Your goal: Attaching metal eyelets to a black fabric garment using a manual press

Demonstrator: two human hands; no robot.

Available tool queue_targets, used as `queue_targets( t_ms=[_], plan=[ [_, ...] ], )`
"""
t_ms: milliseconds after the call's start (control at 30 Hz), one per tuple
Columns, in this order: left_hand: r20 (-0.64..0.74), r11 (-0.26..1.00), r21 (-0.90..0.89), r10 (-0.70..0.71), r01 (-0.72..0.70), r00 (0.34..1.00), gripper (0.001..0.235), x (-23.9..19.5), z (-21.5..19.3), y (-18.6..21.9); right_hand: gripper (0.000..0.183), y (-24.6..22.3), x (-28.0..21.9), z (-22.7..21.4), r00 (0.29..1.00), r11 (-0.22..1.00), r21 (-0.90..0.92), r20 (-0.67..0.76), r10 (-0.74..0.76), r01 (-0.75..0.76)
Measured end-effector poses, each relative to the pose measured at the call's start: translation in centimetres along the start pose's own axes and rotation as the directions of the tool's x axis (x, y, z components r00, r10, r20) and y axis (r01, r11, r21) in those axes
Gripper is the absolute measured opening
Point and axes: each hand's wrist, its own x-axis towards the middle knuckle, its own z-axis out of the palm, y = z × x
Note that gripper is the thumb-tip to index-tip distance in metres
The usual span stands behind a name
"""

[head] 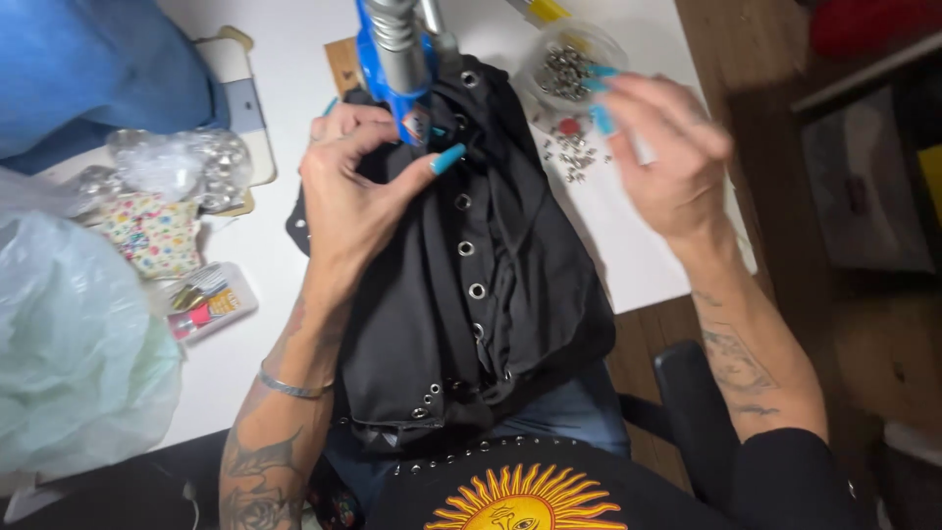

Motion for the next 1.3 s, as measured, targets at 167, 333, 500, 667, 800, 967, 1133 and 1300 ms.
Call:
queue_targets(
  t_ms=[167, 333, 500, 667, 800, 967, 1133, 1300],
  plan=[
    [-0.003, 0.999, -0.034, 0.014, -0.014, 1.0, 0.025, -0.1, 0.2, -0.7, 0.021, -0.5, -6.4, -1.0, 0.973, 0.97, -0.111, 0.046, 0.224, -0.218],
    [-0.017, 0.998, -0.041, 0.043, -0.043, 0.999, 0.026, -0.4, 0.4, -1.3, 0.021, -2.1, -7.2, -1.3, 0.967, 0.982, -0.084, 0.177, 0.182, -0.17],
    [-0.041, 0.995, -0.069, 0.064, -0.067, 0.997, 0.025, -0.6, 0.5, -1.5, 0.035, -2.4, -6.9, -0.8, 0.968, 0.987, -0.14, 0.225, 0.112, -0.082],
    [-0.054, 0.997, -0.062, 0.051, -0.055, 0.997, 0.025, -0.7, 0.5, -1.7, 0.036, -2.6, -7.4, -0.8, 0.974, 0.985, -0.146, 0.193, 0.121, -0.094],
    [-0.052, 0.995, -0.074, 0.057, -0.06, 0.997, 0.025, -0.7, 0.7, -1.8, 0.03, -2.9, -7.7, -1.4, 0.996, 0.989, -0.146, 0.08, 0.049, -0.037],
    [-0.042, 0.995, -0.072, 0.06, -0.063, 0.997, 0.026, -0.8, 0.6, -1.9, 0.034, -2.8, -7.9, -1.1, 0.986, 0.991, -0.117, 0.146, 0.077, -0.06],
    [-0.038, 0.994, -0.087, 0.058, -0.061, 0.998, 0.026, -0.8, 0.6, -1.7, 0.026, -3.1, -9.3, -1.9, 0.985, 0.994, -0.093, 0.159, 0.071, -0.056],
    [-0.042, 0.995, -0.077, 0.059, -0.062, 0.997, 0.024, -0.7, 0.7, -1.8, 0.033, -3.1, -11.1, -3.1, 0.984, 0.985, 0.027, 0.058, 0.166, -0.168]
  ],
)
